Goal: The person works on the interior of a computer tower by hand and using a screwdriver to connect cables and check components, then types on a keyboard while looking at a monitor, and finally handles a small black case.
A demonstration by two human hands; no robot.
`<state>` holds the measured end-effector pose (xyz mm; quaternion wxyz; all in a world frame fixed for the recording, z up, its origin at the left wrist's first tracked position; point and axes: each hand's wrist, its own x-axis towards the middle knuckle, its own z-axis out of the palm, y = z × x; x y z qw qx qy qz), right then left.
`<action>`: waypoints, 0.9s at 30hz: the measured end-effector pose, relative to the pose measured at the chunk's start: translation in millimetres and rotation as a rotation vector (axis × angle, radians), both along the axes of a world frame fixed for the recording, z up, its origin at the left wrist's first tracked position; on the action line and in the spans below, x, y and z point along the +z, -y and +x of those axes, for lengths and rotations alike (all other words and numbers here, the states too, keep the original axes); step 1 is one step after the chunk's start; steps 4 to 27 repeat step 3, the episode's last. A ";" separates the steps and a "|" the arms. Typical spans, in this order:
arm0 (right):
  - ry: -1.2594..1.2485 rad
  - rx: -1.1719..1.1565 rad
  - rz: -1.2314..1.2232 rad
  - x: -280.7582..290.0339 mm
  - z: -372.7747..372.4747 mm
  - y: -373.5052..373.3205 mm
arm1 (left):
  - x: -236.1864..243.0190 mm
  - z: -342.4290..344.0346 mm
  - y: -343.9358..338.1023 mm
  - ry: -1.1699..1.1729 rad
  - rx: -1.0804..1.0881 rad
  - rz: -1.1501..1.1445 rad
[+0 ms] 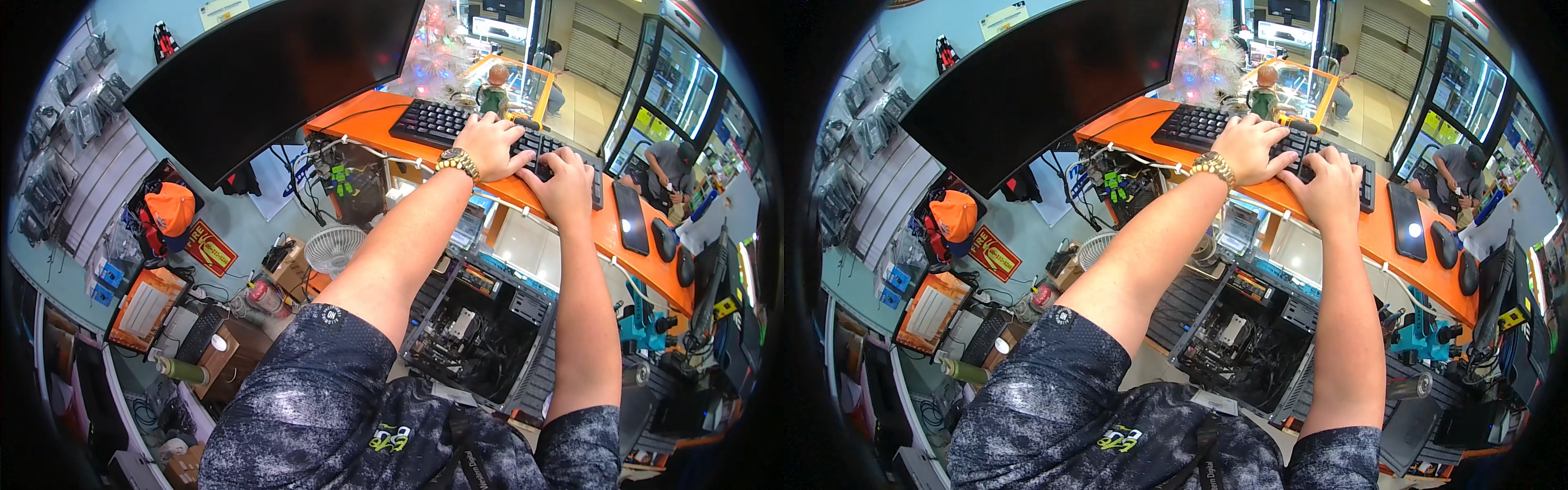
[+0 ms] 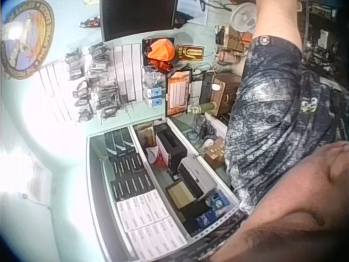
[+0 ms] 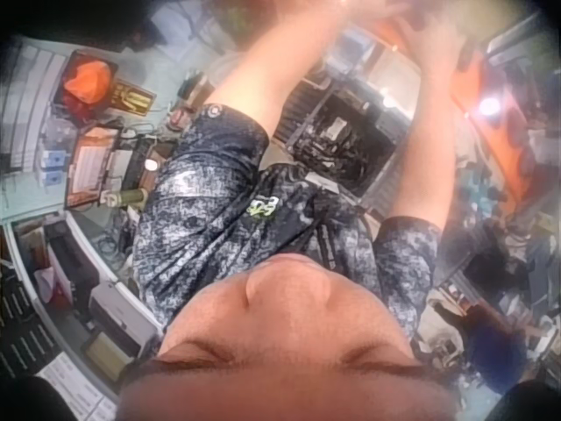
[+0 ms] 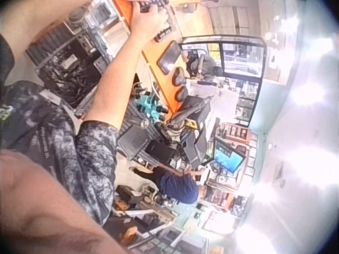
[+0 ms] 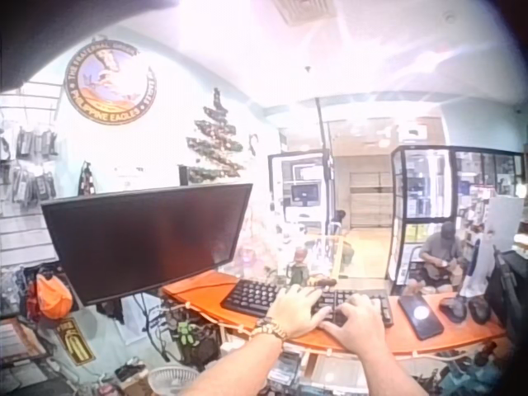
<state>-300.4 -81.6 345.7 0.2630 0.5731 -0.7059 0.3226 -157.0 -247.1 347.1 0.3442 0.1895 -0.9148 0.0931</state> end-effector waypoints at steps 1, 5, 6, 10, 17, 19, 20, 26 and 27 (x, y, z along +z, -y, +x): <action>0.001 0.000 0.003 0.2 0.2 -0.2 | -0.3 -0.2 0.3 -0.016 -0.011 -0.006; 0.010 -0.002 0.013 0.8 0.7 -0.9 | -1.4 -0.4 1.3 -0.034 -0.022 -0.018; 0.010 -0.002 0.013 0.8 0.7 -0.9 | -1.4 -0.4 1.3 -0.034 -0.022 -0.018; 0.010 -0.002 0.013 0.8 0.7 -0.9 | -1.4 -0.4 1.3 -0.034 -0.022 -0.018; 0.010 -0.002 0.013 0.8 0.7 -0.9 | -1.4 -0.4 1.3 -0.034 -0.022 -0.018; 0.010 -0.002 0.013 0.8 0.7 -0.9 | -1.4 -0.4 1.3 -0.034 -0.022 -0.018; 0.010 -0.002 0.013 0.8 0.7 -0.9 | -1.4 -0.4 1.3 -0.034 -0.022 -0.018; 0.010 -0.002 0.013 0.8 0.7 -0.9 | -1.4 -0.4 1.3 -0.034 -0.022 -0.018; 0.010 -0.002 0.013 0.8 0.7 -0.9 | -1.4 -0.4 1.3 -0.034 -0.022 -0.018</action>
